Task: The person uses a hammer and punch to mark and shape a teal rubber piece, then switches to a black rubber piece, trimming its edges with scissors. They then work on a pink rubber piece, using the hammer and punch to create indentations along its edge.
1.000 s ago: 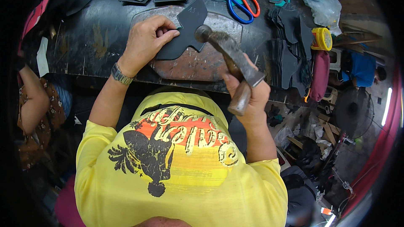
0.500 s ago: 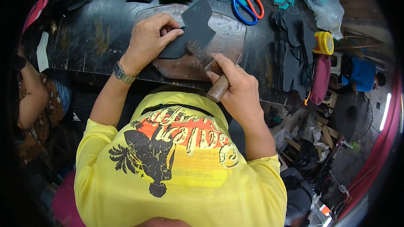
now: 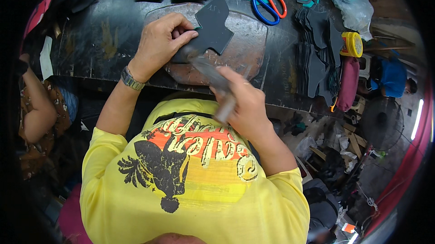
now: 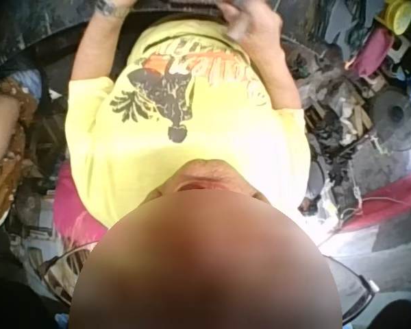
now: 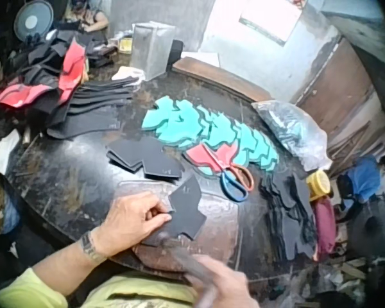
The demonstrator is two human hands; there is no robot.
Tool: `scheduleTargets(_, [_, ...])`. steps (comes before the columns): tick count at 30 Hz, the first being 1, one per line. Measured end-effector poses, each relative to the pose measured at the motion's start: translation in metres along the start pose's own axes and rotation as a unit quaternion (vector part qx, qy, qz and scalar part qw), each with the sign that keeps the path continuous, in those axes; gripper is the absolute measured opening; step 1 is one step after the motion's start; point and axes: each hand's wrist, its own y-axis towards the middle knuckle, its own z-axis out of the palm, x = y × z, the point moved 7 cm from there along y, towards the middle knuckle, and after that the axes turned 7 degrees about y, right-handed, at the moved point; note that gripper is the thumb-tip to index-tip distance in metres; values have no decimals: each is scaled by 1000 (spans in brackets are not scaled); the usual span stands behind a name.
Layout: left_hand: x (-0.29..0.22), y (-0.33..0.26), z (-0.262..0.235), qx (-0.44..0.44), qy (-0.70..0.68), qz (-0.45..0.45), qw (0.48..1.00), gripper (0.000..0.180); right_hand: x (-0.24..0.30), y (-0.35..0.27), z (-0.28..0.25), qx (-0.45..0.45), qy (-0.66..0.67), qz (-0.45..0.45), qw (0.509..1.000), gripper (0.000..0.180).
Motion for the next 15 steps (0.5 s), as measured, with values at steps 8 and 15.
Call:
scheduleTargets(8, [3,4,0,15,-8,-3,1000,18,21,12,-6,-6,31,11,999,38])
scheduleTargets(15, [7,6,1,45,-22,-25,998,18,-13,9,29,86,-22,78,993,36])
